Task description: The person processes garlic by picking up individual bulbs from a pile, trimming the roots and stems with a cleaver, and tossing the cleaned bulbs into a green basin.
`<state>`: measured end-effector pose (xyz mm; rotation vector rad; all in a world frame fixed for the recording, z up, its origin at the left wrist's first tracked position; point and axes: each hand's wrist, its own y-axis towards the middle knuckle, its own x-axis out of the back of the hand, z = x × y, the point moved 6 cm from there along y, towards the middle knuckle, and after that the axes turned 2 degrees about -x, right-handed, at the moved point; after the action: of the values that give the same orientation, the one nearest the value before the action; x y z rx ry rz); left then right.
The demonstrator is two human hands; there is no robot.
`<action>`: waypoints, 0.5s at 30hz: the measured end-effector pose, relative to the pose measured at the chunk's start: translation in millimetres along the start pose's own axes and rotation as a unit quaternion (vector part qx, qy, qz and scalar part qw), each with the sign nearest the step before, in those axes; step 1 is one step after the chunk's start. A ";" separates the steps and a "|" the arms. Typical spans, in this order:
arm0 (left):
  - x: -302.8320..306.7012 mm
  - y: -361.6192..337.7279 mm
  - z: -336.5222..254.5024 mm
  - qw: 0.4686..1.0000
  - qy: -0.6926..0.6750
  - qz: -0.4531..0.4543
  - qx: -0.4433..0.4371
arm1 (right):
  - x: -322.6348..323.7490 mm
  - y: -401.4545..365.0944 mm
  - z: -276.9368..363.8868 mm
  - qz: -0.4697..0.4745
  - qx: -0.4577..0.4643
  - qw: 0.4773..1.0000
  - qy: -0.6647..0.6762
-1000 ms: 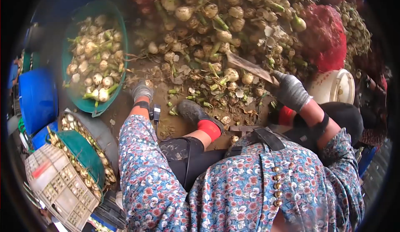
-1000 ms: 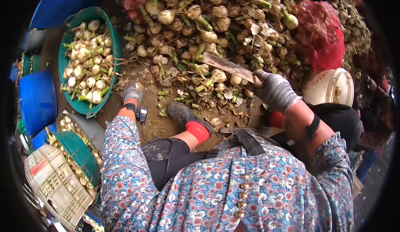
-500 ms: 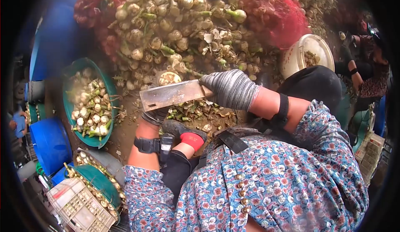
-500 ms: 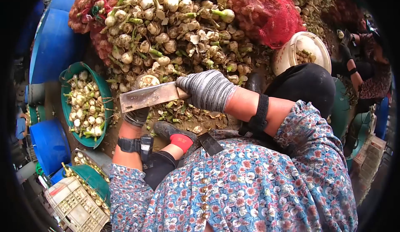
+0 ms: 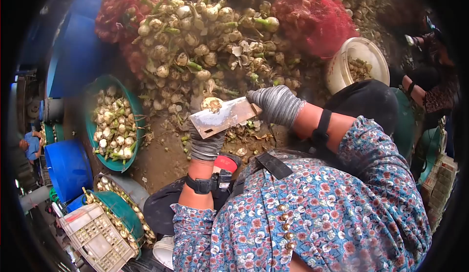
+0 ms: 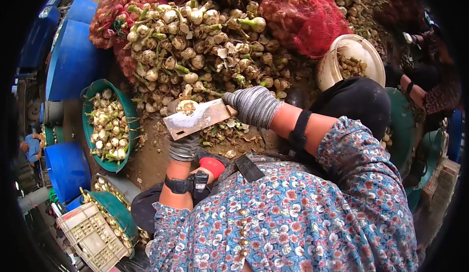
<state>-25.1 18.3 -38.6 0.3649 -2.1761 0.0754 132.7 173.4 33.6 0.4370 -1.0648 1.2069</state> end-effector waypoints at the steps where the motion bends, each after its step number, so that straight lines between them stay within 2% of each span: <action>1: 16.0 8.2 -22.2 1.000 -0.015 -0.011 0.002 | -1.0 -0.5 -8.0 0.020 -0.038 0.999 0.001; 3: 48.0 24.5 -66.7 0.998 -0.046 -0.033 0.004 | -7.6 3.6 -28.9 0.059 -0.115 0.992 0.003; 4: 58.4 20.8 -82.9 0.990 -0.073 -0.121 -0.011 | -16.1 9.8 -75.6 0.003 -0.193 0.979 0.070; 5: 72.7 13.7 -91.7 0.974 -0.098 -0.205 -0.023 | -16.8 6.8 -102.7 0.084 -0.262 0.958 0.075; 7: 89.6 20.4 -93.5 0.978 -0.074 -0.194 -0.029 | -9.0 8.0 -91.9 -0.034 -0.200 0.979 0.019; 9: 90.9 28.3 -77.0 0.973 -0.064 -0.221 -0.013 | 14.8 1.5 -50.1 -0.041 -0.198 0.977 0.061; 10: 84.6 29.8 -60.8 0.972 -0.067 -0.224 0.000 | 22.8 1.3 -30.6 -0.020 -0.174 0.984 0.036; 11: 83.7 28.4 -55.3 0.974 -0.068 -0.214 0.018 | 22.6 -1.8 -14.4 -0.084 -0.127 0.988 0.030; 12: 82.5 26.6 -59.7 0.941 -0.257 -0.217 0.046 | 18.2 -2.8 -5.2 -0.069 -0.107 0.990 0.060; 13: 76.5 24.9 -45.4 0.940 -0.250 -0.216 0.083 | 20.3 -1.4 4.0 -0.057 -0.084 0.991 0.086; 14: 70.3 23.2 -28.8 0.880 -0.398 -0.230 0.115 | 18.4 -0.7 9.6 -0.083 -0.063 0.989 0.100; 15: 62.5 23.7 -15.7 0.795 -0.539 -0.240 0.141 | 16.7 -1.4 15.6 -0.096 -0.056 0.987 0.115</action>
<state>-54.1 29.3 22.7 1.4017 -3.0961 -0.1350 127.0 170.0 55.5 0.2973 -0.8655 0.9939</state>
